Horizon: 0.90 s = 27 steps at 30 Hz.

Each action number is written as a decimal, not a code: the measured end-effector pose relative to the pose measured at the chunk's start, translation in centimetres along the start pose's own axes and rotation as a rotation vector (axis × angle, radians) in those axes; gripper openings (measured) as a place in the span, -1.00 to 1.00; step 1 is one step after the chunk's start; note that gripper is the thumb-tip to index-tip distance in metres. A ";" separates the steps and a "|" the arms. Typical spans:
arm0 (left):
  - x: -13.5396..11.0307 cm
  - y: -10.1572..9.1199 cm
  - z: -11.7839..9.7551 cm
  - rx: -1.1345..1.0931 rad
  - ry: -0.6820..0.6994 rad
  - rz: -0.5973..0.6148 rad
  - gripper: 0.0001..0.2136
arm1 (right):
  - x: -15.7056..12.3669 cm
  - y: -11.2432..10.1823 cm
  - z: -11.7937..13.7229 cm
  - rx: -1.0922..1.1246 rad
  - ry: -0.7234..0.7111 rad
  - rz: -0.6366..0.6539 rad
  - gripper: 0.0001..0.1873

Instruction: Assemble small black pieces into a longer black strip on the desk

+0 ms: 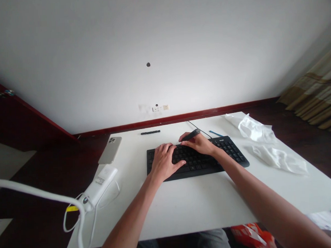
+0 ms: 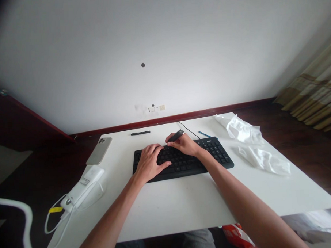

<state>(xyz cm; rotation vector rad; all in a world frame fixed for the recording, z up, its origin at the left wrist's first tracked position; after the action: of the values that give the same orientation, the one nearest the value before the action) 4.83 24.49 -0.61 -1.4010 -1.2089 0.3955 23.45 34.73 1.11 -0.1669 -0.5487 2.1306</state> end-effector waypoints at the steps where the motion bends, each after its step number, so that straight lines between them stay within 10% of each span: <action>1: 0.0 0.0 0.0 0.000 0.001 0.001 -0.47 | 0.0 0.0 0.1 -0.016 -0.001 0.006 -0.64; 27: 3.8 -1.1 2.1 -0.001 -0.057 0.133 -0.91 | -0.5 0.8 0.9 -0.138 -0.003 -0.027 -0.71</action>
<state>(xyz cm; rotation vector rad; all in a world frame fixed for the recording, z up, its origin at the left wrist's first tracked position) 4.22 28.54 1.31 -1.4848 -1.1653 0.5305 22.86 33.62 1.51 -0.2321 -0.6965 2.0679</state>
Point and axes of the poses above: each hand's wrist, its own x-axis towards the middle knuckle, its own y-axis out of the palm, z = x × y, the point moved 3 cm from there along x, towards the middle knuckle, and after that the axes turned 11 degrees about y, right-handed, at the moved point
